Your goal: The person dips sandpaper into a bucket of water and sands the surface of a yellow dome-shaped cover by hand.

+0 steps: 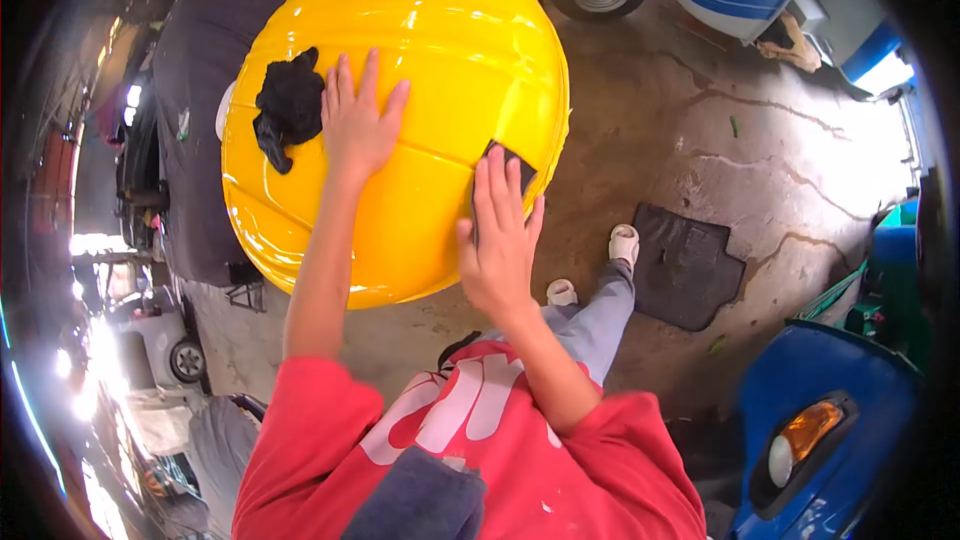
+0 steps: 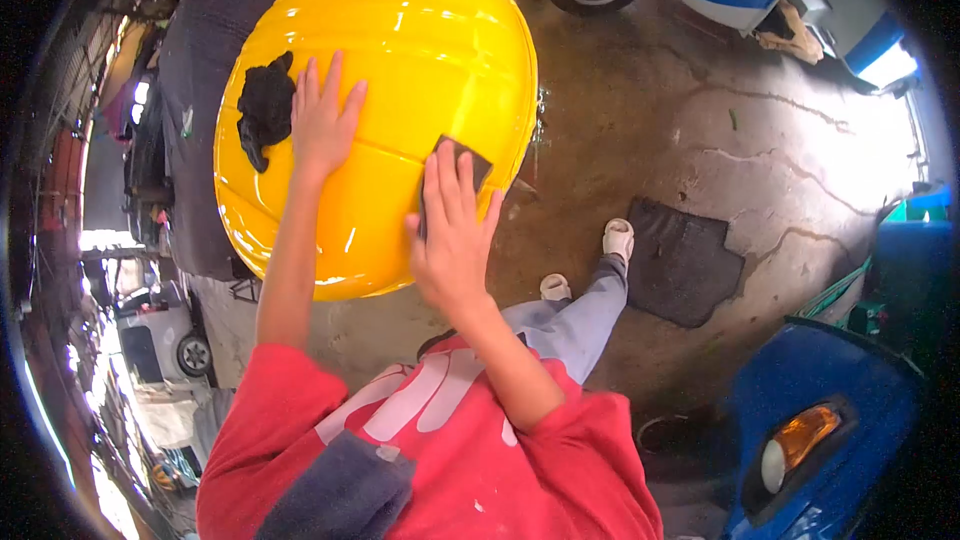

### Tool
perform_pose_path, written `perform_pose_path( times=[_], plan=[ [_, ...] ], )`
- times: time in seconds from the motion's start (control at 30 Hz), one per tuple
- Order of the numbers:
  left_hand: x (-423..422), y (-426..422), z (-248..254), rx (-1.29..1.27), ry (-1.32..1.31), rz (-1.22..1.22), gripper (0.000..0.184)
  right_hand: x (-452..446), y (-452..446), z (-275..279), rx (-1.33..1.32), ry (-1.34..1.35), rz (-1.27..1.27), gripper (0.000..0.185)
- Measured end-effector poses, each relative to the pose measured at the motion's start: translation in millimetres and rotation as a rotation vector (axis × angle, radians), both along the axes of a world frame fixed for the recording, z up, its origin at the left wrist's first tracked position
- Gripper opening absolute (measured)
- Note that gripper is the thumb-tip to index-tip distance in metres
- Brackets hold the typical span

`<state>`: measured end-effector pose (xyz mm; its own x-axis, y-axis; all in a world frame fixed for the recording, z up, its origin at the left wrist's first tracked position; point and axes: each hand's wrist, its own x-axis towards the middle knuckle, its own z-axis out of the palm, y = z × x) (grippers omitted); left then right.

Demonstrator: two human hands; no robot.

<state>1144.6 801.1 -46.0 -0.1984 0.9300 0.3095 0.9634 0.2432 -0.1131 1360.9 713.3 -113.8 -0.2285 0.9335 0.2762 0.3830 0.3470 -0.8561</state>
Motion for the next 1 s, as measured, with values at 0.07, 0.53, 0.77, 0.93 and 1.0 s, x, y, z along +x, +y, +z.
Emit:
perform_pose_path(
  times=[0.07, 0.53, 0.77, 0.93, 1.0],
  plan=[
    [1.3, 0.1, 0.9, 0.008, -0.025, 0.011, 0.070, 1.1, 25.2, -3.7, 0.069, -0.047, -0.046, 0.070],
    [-13.6, 5.6, 5.4, 0.011, -0.017, -0.069, 0.063, 48.9, 114.4, -22.5, -0.109, 0.316, -0.237, 0.053],
    [-15.4, 0.9, 1.5, 0.020, -0.027, -0.099, 0.064, 10.9, 26.0, -26.8, 0.049, 0.141, -0.026, 0.064],
    [-11.9, -2.9, 4.0, 0.006, -0.033, -0.107, 0.063, 9.3, 57.3, -14.5, 0.013, 0.228, -0.074, 0.060],
    [-12.1, 0.7, 4.9, 0.007, -0.046, -0.105, 0.062, 19.6, 10.9, -11.1, -0.026, 0.122, 0.084, 0.058]
  ],
)
